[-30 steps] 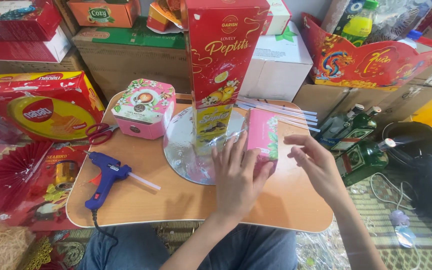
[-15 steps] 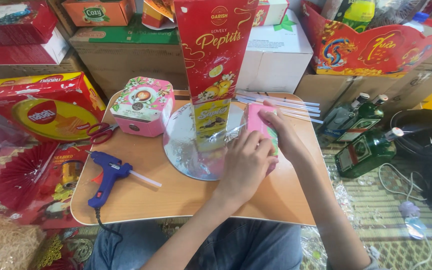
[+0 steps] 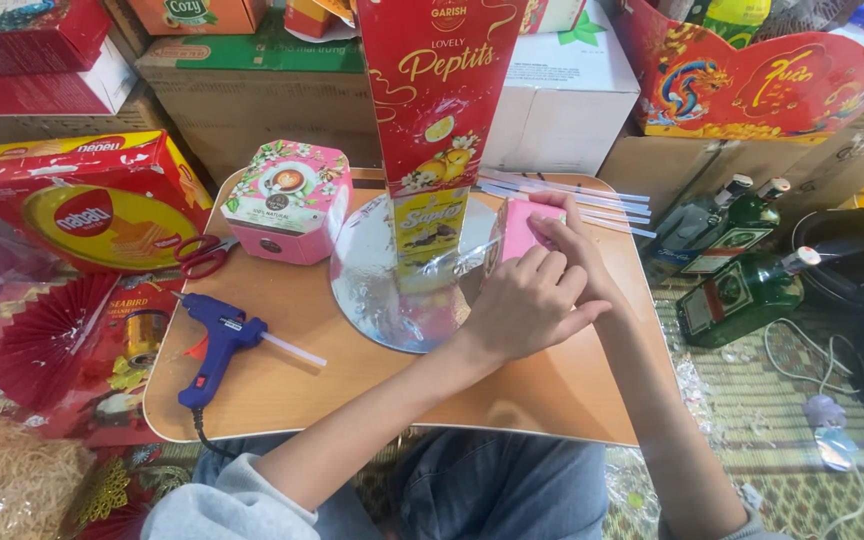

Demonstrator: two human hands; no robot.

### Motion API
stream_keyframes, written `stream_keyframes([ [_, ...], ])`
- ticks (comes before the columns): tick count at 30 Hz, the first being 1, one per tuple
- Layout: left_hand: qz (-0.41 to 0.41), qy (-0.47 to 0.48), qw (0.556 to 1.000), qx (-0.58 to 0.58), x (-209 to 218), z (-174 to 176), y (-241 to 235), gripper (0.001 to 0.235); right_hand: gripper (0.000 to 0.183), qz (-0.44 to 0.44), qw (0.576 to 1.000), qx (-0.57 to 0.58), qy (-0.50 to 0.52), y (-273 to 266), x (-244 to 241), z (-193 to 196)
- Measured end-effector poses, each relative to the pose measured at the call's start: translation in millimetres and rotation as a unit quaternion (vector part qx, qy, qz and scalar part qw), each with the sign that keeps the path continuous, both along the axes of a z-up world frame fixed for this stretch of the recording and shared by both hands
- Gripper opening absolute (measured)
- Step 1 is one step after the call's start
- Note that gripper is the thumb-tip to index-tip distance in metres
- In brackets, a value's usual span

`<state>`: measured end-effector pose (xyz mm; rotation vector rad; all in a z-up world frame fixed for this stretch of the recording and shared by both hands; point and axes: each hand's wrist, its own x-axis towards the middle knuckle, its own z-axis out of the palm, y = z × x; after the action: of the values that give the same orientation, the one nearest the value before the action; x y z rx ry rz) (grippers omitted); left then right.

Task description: Assembling and folding small decorative gift boxes by hand

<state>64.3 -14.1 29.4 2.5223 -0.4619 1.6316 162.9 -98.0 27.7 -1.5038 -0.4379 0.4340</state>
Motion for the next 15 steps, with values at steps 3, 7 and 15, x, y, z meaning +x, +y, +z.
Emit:
stream_keyframes([
  [3, -0.010, -0.003, 1.000, -0.005, 3.7, -5.3, 4.5, 0.035, 0.044, 0.001, 1.000, -0.017, -0.017, -0.1, -1.2, -0.3],
  [7, -0.034, -0.046, 0.998, 0.013, -1.5, -4.8, 7.7, 0.036, 0.043, -0.012, 0.999, -0.021, -0.035, 0.5, -1.7, -1.5],
  [15, -0.050, -0.092, 0.995, -0.003, -6.5, 2.7, 5.4, 0.026, 0.044, -0.003, 0.997, -0.056, -0.054, -3.6, -0.4, -0.2],
])
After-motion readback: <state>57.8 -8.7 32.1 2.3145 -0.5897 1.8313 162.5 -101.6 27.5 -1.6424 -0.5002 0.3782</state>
